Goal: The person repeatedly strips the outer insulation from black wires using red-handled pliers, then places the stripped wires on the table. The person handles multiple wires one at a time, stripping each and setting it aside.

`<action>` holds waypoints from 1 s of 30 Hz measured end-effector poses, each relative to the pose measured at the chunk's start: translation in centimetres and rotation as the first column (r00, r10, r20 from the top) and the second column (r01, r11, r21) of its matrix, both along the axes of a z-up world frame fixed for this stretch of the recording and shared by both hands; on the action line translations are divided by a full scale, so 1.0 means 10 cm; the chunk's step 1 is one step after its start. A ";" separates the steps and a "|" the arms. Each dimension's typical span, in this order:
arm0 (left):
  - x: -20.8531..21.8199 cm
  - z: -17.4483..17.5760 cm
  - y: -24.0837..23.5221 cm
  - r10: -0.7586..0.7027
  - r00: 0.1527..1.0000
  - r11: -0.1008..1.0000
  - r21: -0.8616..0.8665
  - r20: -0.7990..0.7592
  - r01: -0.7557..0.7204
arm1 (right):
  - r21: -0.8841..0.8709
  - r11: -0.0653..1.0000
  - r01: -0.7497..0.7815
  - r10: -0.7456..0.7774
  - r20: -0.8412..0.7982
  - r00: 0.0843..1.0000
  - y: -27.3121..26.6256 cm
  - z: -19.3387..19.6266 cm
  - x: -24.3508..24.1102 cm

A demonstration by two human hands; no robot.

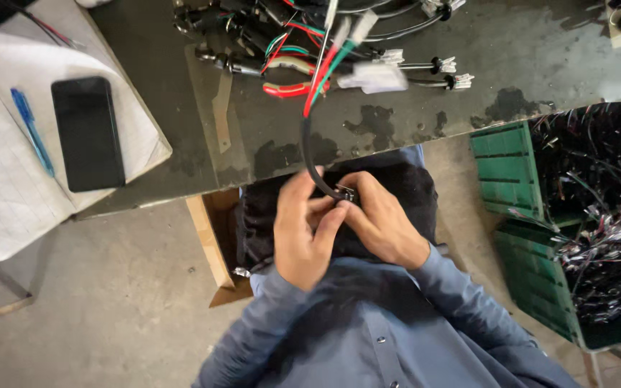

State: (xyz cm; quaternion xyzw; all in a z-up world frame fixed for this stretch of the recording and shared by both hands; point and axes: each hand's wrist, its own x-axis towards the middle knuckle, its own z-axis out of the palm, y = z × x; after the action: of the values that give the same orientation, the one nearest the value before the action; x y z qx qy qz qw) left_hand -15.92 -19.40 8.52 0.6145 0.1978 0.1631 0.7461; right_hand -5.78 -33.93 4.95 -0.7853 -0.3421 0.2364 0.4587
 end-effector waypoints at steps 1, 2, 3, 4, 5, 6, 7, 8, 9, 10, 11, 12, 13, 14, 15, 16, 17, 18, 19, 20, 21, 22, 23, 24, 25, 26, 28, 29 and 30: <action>-0.02 -0.06 0.05 -0.103 0.994 0.985 0.135 -0.030 0.106 | 0.028 0.999 -0.043 0.043 0.009 0.999 0.01 -0.03 0.00; -0.03 -0.14 0.10 -0.200 0.977 0.941 0.264 -0.074 0.213 | 0.056 0.995 -0.087 0.086 0.019 0.996 -0.01 -0.05 0.00; -0.04 -0.22 0.15 -0.234 0.965 0.929 0.266 -0.118 0.257 | 0.086 0.988 -0.128 0.126 0.029 0.992 -0.01 -0.07 0.00; -0.03 -0.29 0.12 -0.267 0.950 0.916 0.265 -0.162 0.302 | 0.045 0.996 -0.081 0.079 0.044 0.996 0.01 -0.10 -0.05; -0.02 -0.34 0.16 -0.304 0.931 0.897 0.268 -0.200 0.351 | 0.008 1.000 -0.027 0.026 0.068 0.997 0.01 -0.09 -0.06; 0.00 -0.36 0.10 -0.247 0.953 0.932 0.225 -0.177 0.284 | -0.027 0.999 0.029 -0.026 0.093 0.995 0.02 -0.09 -0.08; 0.03 -0.37 0.11 -0.195 0.969 0.957 0.186 -0.152 0.222 | -0.009 0.999 0.035 -0.033 0.174 0.984 0.04 -0.07 -0.08; 0.05 -0.36 0.15 -0.141 0.982 0.976 0.146 -0.129 0.159 | 0.009 0.999 0.040 -0.041 0.254 0.966 0.06 -0.05 -0.07; 0.04 -0.34 0.14 -0.172 0.979 0.962 0.194 -0.112 0.192 | 0.018 0.999 0.045 -0.049 0.326 0.944 0.06 -0.02 -0.09; 0.02 -0.33 0.18 -0.204 0.974 0.944 0.242 -0.097 0.222 | 0.027 1.000 0.013 -0.019 0.250 0.968 0.04 0.00 -0.08; -0.01 -0.32 0.19 -0.235 0.968 0.925 0.286 -0.083 0.249 | 0.035 0.999 -0.021 0.015 0.172 0.985 0.01 0.03 -0.06; -0.04 -0.32 0.22 -0.311 0.948 0.923 0.215 -0.067 0.318 | 0.046 0.997 -0.055 0.050 0.093 0.994 -0.04 0.06 -0.04; -0.09 -0.33 0.26 -0.382 0.923 0.911 0.148 -0.048 0.385 | 0.063 0.991 -0.118 0.119 -0.026 0.993 -0.08 0.08 0.00; -0.13 -0.36 0.27 -0.449 0.893 0.890 0.081 -0.024 0.449 | 0.087 0.980 -0.178 0.189 -0.142 0.972 -0.12 0.09 0.03; -0.17 -0.39 0.28 -0.433 0.899 0.899 -0.041 0.067 0.436 | 0.120 0.965 -0.234 0.257 -0.253 0.933 -0.16 0.10 0.05; -0.19 -0.42 0.24 -0.404 0.902 0.890 -0.163 0.154 0.427 | 0.118 0.962 -0.247 0.272 -0.322 0.907 -0.18 0.08 0.06; -0.20 -0.46 0.20 -0.363 0.900 0.861 -0.282 0.239 0.423 | 0.116 0.959 -0.258 0.283 -0.387 0.877 -0.21 0.06 0.07; -0.18 -0.49 0.10 -0.312 0.917 0.861 -0.334 0.250 0.384 | 0.114 0.956 -0.270 0.293 -0.450 0.844 -0.23 0.03 0.06; -0.16 -0.49 0.01 -0.263 0.930 0.856 -0.382 0.259 0.348 | 0.140 0.962 -0.235 0.273 -0.485 0.830 -0.24 0.00 0.03; -0.13 -0.47 -0.03 -0.213 0.941 0.847 -0.430 0.265 0.313 | 0.164 0.966 -0.198 0.256 -0.520 0.815 -0.24 -0.01 0.01; -0.06 -0.43 -0.05 -0.298 0.927 0.900 -0.257 0.229 0.353 | 0.181 0.970 -0.162 0.237 -0.552 0.799 -0.27 -0.02 0.02; 0.05 -0.37 0.00 -0.373 0.911 0.917 -0.077 0.179 0.391 | 0.228 0.969 -0.095 0.212 -0.569 0.795 -0.29 -0.01 0.05; 0.11 -0.30 0.06 -0.427 0.898 0.903 0.101 0.108 0.417 | 0.272 0.962 -0.034 0.195 -0.593 0.781 -0.31 -0.01 0.06; 0.20 -0.22 0.21 -0.442 0.884 0.846 0.399 0.151 0.355 | 0.314 0.949 0.029 0.181 -0.617 0.766 -0.32 0.00 0.08; 0.36 -0.17 0.42 -0.475 0.862 0.711 0.656 0.180 0.255 | 0.347 0.938 -0.003 0.207 -0.554 0.806 -0.34 0.02 0.12; 0.53 -0.14 0.57 -0.372 0.927 0.774 0.564 0.036 0.289 | 0.378 0.925 -0.036 0.232 -0.488 0.842 -0.34 0.04 0.16; 0.92 -0.14 0.87 -0.193 0.981 0.625 0.770 -0.010 0.131 | 0.280 0.960 -0.024 0.131 -0.372 0.919 -0.28 0.05 0.28; 1.03 -0.19 0.92 -0.156 0.981 0.326 0.943 0.115 -0.059 | 0.144 0.989 0.042 0.007 -0.322 0.947 -0.25 0.04 0.30; 1.08 -0.26 0.91 -0.083 0.990 0.213 0.972 0.117 -0.097 | 0.011 0.993 0.118 -0.111 -0.255 0.960 -0.22 0.02 0.31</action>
State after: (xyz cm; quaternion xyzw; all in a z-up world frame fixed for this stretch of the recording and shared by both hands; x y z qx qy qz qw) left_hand -5.08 -10.32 5.89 0.9320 0.0002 0.2979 0.2065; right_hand -2.65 -36.09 5.17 -0.7609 -0.2375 0.3035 0.5220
